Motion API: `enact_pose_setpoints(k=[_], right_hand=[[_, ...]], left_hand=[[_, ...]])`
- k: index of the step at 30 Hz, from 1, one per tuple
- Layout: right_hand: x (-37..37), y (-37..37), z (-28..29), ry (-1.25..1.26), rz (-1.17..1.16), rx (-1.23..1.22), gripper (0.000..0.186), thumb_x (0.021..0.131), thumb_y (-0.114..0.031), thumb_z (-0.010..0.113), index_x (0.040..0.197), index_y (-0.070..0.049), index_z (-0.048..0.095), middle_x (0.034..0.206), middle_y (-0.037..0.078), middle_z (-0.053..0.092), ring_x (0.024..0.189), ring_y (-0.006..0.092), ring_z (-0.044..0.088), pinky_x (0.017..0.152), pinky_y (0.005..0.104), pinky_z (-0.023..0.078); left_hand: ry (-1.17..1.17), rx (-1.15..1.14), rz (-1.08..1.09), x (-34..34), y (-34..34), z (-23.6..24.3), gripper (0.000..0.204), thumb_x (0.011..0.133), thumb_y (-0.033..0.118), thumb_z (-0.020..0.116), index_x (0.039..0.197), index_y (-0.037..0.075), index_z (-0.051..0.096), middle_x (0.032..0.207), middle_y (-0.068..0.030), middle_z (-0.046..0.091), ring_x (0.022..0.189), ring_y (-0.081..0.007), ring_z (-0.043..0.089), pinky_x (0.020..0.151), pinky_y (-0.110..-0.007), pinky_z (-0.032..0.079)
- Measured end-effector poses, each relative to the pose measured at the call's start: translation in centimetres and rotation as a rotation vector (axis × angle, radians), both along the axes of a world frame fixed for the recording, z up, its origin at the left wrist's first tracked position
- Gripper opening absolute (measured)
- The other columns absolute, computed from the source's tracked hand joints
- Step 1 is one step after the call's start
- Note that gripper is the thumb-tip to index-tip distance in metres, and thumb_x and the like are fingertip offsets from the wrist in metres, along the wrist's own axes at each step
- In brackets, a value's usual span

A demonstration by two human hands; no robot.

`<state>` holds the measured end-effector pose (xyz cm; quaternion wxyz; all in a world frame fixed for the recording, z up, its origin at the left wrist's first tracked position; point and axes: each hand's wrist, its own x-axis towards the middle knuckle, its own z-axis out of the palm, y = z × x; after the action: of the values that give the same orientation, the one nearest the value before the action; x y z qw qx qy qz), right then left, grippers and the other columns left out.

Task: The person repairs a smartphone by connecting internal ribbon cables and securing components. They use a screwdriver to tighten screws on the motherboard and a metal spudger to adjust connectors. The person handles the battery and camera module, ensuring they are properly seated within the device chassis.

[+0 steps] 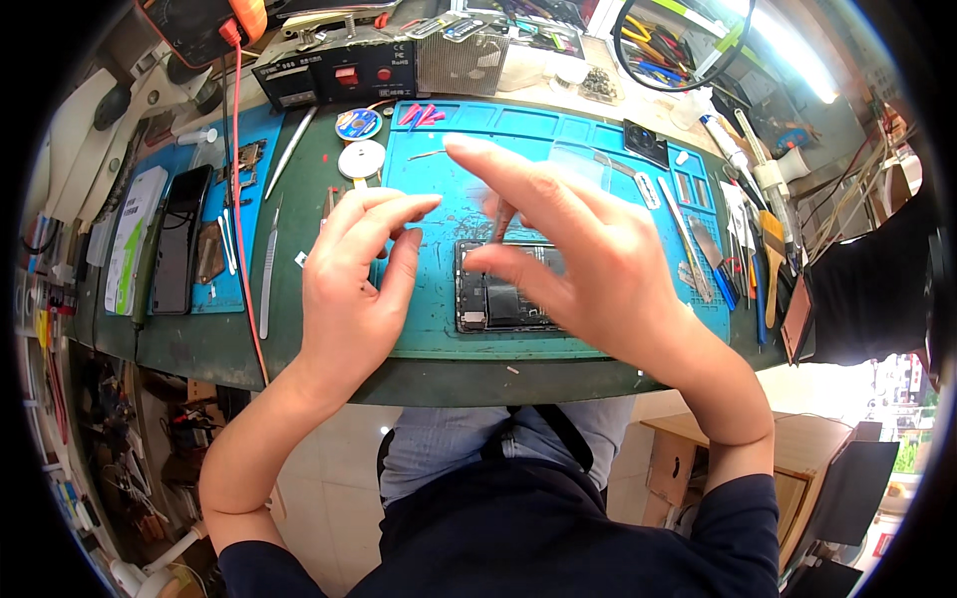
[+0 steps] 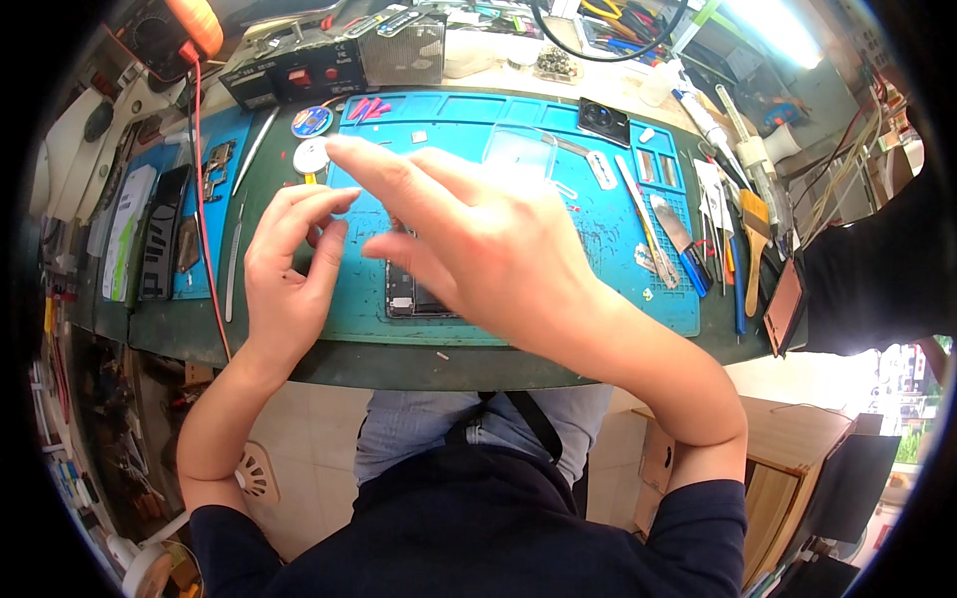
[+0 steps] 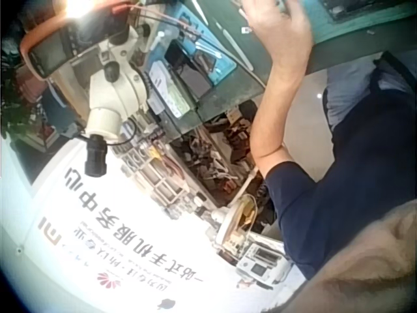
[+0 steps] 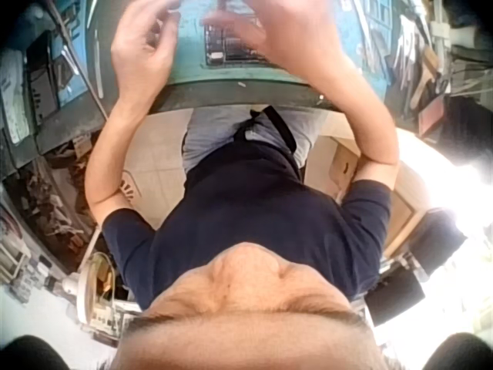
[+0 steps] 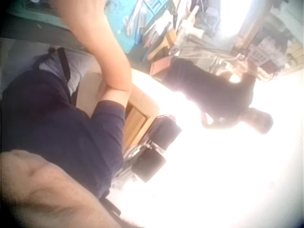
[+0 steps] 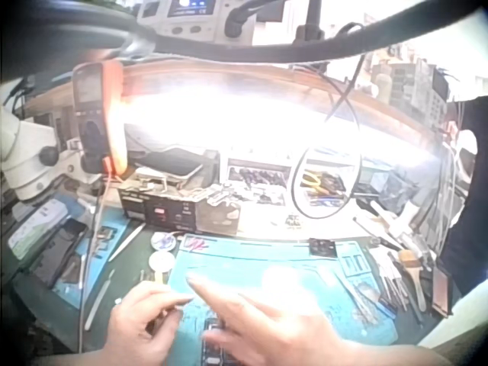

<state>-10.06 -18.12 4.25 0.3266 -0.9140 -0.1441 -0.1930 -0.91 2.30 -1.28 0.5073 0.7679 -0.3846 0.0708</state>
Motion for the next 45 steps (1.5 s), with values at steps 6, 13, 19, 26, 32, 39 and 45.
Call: enact_pose_setpoints(k=[6,13,19,26,32,39,45], right_hand=[[0.1,-0.2,0.1,0.039,-0.005,-0.023,0.065,0.092,0.002,0.077,0.153,-0.010,0.059,0.105,0.009,0.075,0.092,0.0183,0.074,0.081,0.0325,0.061],[0.0,-0.2,-0.3,-0.020,-0.012,-0.047,0.066,0.090,-0.001,0.080,0.152,-0.012,0.060,0.107,0.011,0.077,0.087,0.0196,0.075,0.083,0.0319,0.061],[0.2,0.1,-0.5,0.023,0.019,0.077,0.067,0.089,-0.002,0.080,0.152,-0.012,0.061,0.105,0.010,0.078,0.084,0.0195,0.075,0.080,0.0322,0.062],[0.1,0.0,-0.1,-0.025,-0.005,-0.046,0.066,0.088,0.004,0.078,0.151,-0.013,0.062,0.103,0.010,0.078,0.082,0.0202,0.076,0.075,0.0324,0.062],[0.2,0.5,-0.1,-0.021,0.000,0.008,0.066,0.091,0.006,0.075,0.153,-0.012,0.059,0.098,0.009,0.078,0.087,0.0209,0.079,0.080,0.0325,0.064],[0.0,-3.6,1.3,-0.069,-0.231,0.179,0.055,0.103,-0.004,0.069,0.155,-0.005,0.052,0.101,0.013,0.080,0.092,0.0174,0.079,0.087,0.0326,0.062],[0.7,-9.9,-2.6,-0.148,-0.411,0.396,0.052,0.103,-0.008,0.071,0.152,-0.001,0.054,0.102,0.012,0.082,0.096,0.0164,0.079,0.084,0.0292,0.061]], left_hand=[[0.587,-0.351,-0.246,1.0,0.6,-0.5,0.054,0.113,0.018,0.055,0.160,-0.004,0.043,0.156,-0.0236,0.054,0.147,-0.0329,0.054,0.124,-0.039,0.042],[1.311,-0.987,-0.614,2.1,1.2,1.6,0.078,0.113,0.041,0.048,0.167,-0.008,0.019,0.176,-0.0247,0.020,0.165,-0.0342,0.018,0.136,-0.046,0.015],[0.954,-0.680,-0.423,1.9,1.1,1.0,0.075,0.104,0.000,0.062,0.168,-0.002,0.023,0.174,-0.0218,0.028,0.162,-0.0300,0.028,0.133,-0.042,0.030],[0.969,-0.584,-0.198,2.1,1.1,1.1,0.059,0.105,-0.007,0.057,0.162,-0.002,0.038,0.166,-0.0174,0.045,0.155,-0.0272,0.044,0.125,-0.040,0.044],[0.630,-0.568,-0.250,2.7,0.8,1.0,0.056,0.105,-0.004,0.060,0.159,-0.003,0.044,0.167,-0.0164,0.044,0.156,-0.0275,0.042,0.126,-0.041,0.041],[0.410,-0.261,-0.187,4.7,-0.5,2.9,0.042,0.108,0.002,0.060,0.149,-0.004,0.056,0.145,-0.0186,0.066,0.131,-0.0283,0.068,0.108,-0.034,0.054],[0.496,-0.231,-0.202,4.7,-2.8,2.6,0.036,0.109,0.001,0.055,0.145,0.000,0.061,0.129,-0.0144,0.074,0.122,-0.0230,0.072,0.103,-0.034,0.057]])
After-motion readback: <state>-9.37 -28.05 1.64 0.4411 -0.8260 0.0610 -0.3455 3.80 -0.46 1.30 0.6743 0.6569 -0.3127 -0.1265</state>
